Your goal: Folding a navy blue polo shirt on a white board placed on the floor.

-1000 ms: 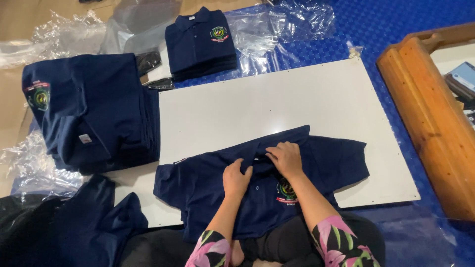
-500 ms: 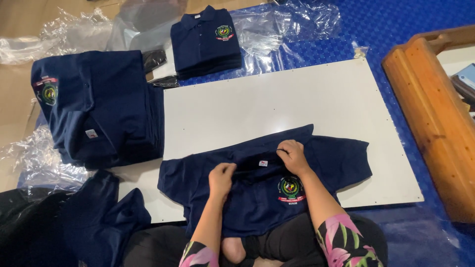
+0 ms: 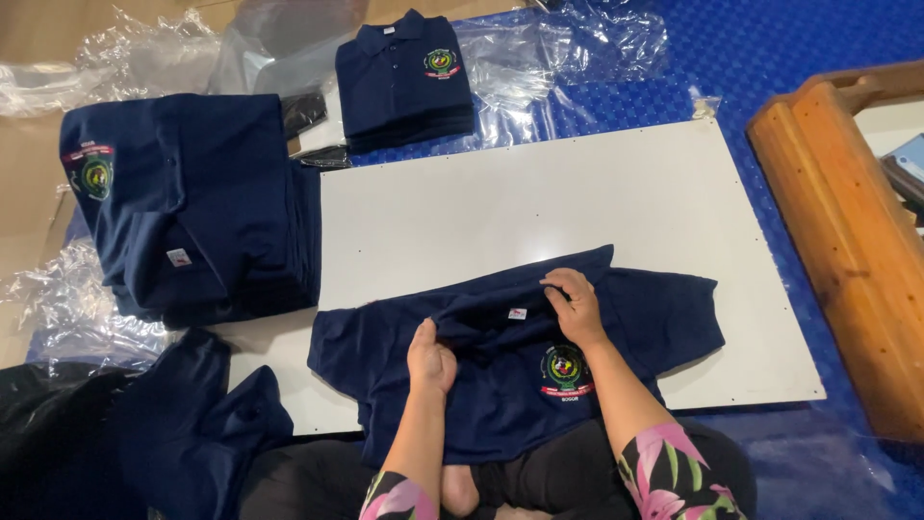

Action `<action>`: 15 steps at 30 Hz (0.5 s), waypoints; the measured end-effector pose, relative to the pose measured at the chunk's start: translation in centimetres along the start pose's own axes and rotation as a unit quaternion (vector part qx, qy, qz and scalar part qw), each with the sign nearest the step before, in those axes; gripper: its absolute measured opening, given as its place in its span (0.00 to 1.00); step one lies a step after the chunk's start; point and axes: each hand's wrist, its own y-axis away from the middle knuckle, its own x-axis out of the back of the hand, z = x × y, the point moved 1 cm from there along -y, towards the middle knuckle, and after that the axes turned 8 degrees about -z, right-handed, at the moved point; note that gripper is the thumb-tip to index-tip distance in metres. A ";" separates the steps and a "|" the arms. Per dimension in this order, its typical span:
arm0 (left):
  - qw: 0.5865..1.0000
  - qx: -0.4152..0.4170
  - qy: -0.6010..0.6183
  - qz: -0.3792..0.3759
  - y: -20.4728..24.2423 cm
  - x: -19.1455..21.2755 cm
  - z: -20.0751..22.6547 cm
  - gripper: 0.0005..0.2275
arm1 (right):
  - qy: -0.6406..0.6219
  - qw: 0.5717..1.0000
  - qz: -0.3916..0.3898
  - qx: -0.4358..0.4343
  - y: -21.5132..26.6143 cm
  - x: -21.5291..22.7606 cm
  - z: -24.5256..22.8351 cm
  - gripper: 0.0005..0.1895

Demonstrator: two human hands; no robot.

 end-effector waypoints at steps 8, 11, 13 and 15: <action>0.940 0.059 -0.336 -0.005 5.5 -6.6 5.9 0.13 | 0.173 0.984 0.029 0.003 0.2 -0.5 -0.2 0.06; 0.923 0.077 -0.378 0.009 6.3 -7.4 6.4 0.14 | 0.282 0.955 0.055 0.076 0.4 -2.4 -2.9 0.07; 0.930 0.083 -0.357 0.006 5.1 -6.8 5.4 0.15 | 0.280 0.948 0.049 0.145 1.1 -4.3 -4.5 0.05; 0.928 0.096 -0.361 0.005 2.8 -4.8 3.9 0.18 | 0.261 0.950 -0.155 0.078 3.3 -7.3 -4.5 0.35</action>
